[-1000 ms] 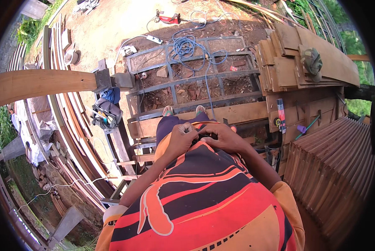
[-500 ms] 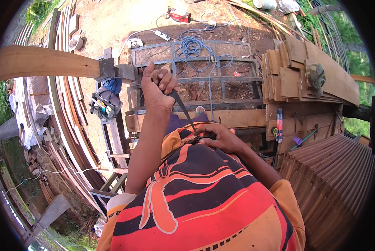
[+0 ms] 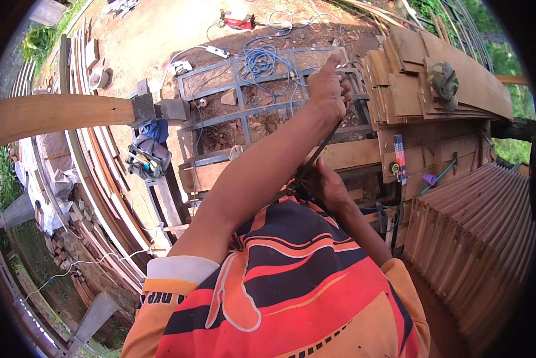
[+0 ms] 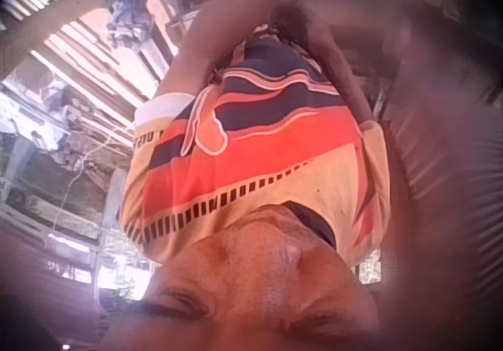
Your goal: The person welds metal frame components using a handheld welding torch, producing visible sparks. They reposition the torch and frame pieces multiple times to complete welds at different joints.
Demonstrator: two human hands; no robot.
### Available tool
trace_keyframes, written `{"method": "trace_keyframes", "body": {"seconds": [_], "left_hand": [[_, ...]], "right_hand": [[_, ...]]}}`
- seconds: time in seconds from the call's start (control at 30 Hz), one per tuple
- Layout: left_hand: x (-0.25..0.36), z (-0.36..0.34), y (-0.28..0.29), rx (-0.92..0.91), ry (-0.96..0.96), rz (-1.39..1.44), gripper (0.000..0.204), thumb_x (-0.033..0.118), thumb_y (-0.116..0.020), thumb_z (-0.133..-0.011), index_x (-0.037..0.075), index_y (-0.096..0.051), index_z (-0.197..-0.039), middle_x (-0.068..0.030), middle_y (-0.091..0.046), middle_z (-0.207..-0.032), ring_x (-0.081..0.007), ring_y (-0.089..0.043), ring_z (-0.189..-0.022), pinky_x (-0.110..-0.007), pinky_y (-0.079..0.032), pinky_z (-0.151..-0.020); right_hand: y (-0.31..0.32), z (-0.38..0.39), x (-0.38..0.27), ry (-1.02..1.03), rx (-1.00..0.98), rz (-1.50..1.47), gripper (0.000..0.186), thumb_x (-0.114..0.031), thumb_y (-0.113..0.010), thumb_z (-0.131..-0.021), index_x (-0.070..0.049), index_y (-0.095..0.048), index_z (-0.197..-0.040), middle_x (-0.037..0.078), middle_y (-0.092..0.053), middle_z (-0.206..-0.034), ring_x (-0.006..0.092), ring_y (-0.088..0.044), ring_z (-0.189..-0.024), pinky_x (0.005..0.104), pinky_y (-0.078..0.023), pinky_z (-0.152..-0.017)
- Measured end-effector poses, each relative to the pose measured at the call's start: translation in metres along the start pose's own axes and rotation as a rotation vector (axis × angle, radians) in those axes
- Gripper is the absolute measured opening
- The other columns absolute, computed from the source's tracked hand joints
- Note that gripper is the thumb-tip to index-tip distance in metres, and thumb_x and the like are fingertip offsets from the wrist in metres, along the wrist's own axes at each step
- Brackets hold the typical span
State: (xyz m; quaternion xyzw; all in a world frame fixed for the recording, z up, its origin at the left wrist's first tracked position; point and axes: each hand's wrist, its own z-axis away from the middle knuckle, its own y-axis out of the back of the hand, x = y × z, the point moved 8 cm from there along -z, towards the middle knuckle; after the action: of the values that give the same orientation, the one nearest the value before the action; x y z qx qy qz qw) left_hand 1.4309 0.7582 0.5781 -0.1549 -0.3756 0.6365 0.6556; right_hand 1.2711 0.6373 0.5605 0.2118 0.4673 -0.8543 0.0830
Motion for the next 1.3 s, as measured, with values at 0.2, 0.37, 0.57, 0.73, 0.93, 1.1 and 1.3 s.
{"method": "trace_keyframes", "body": {"seconds": [0.2,0.37,0.57,0.73,0.93,1.1,1.3], "left_hand": [[-0.008,0.019,0.010,-0.132,0.110,-0.079,0.040,0.042,-0.076,-0.094,0.014,-0.047,-0.093,0.0000,-0.047,-0.070,-0.0077,-0.035,-0.047,-0.026,-0.026,-0.039],[0.061,0.059,0.112,-0.239,-0.205,-0.443,0.062,0.051,-0.072,-0.096,0.007,-0.050,-0.134,-0.0152,-0.065,-0.114,-0.0243,-0.064,-0.103,-0.037,-0.051,-0.092],[0.059,0.144,0.247,0.093,0.177,-1.031,0.072,0.055,-0.045,-0.108,-0.001,-0.039,-0.152,-0.0246,-0.059,-0.139,-0.0315,-0.058,-0.131,-0.044,-0.041,-0.114],[0.015,0.169,0.199,-0.383,0.229,-1.227,0.061,0.049,-0.038,-0.112,-0.002,-0.066,-0.131,-0.0140,-0.066,-0.132,-0.0241,-0.058,-0.130,-0.037,-0.042,-0.112],[0.007,0.153,0.152,-0.571,0.084,-1.446,0.036,0.015,-0.069,-0.096,-0.003,-0.065,-0.127,-0.0186,-0.071,-0.111,-0.0262,-0.069,-0.099,-0.035,-0.053,-0.089],[0.038,0.151,0.151,-0.721,-0.017,-1.561,0.030,0.013,-0.073,-0.091,-0.002,-0.065,-0.116,-0.0176,-0.071,-0.102,-0.0253,-0.069,-0.092,-0.037,-0.055,-0.084],[0.104,0.163,0.171,-0.712,-0.489,-1.649,0.033,0.008,-0.075,-0.082,0.000,-0.063,-0.111,-0.0179,-0.069,-0.103,-0.0361,-0.067,-0.095,-0.044,-0.054,-0.087]], "right_hand": [[0.080,0.090,-0.034,0.277,0.532,0.670,0.039,-0.036,-0.050,-0.110,-0.001,-0.064,-0.122,0.006,-0.068,-0.105,0.0132,-0.062,-0.096,0.0284,-0.049,-0.083],[0.117,0.141,-0.016,0.019,0.616,0.567,0.038,-0.039,-0.056,-0.108,-0.003,-0.065,-0.101,-0.002,-0.059,-0.079,0.0067,-0.055,-0.069,0.0215,-0.043,-0.061],[0.072,0.118,0.000,-0.111,0.460,0.730,0.039,-0.040,-0.066,-0.102,-0.001,-0.064,-0.093,0.000,-0.059,-0.075,0.0080,-0.057,-0.071,0.0280,-0.047,-0.063],[0.050,0.080,-0.019,0.009,0.401,0.738,0.024,-0.025,-0.072,-0.097,-0.004,-0.061,-0.096,-0.004,-0.059,-0.080,0.0053,-0.052,-0.071,0.0247,-0.044,-0.061],[0.007,0.044,-0.046,0.469,0.262,0.980,0.012,-0.017,-0.067,-0.099,-0.006,-0.062,-0.099,0.004,-0.064,-0.088,0.0166,-0.061,-0.077,0.0318,-0.049,-0.071],[-0.026,-0.003,-0.034,0.484,0.207,1.328,0.012,-0.011,-0.065,-0.096,-0.002,-0.059,-0.101,0.016,-0.068,-0.092,0.0402,-0.066,-0.087,0.0439,-0.051,-0.079],[-0.044,-0.053,0.005,0.185,0.299,1.274,0.016,-0.014,-0.064,-0.099,0.000,-0.060,-0.105,0.011,-0.069,-0.090,0.0201,-0.063,-0.078,0.0367,-0.050,-0.075]]}}
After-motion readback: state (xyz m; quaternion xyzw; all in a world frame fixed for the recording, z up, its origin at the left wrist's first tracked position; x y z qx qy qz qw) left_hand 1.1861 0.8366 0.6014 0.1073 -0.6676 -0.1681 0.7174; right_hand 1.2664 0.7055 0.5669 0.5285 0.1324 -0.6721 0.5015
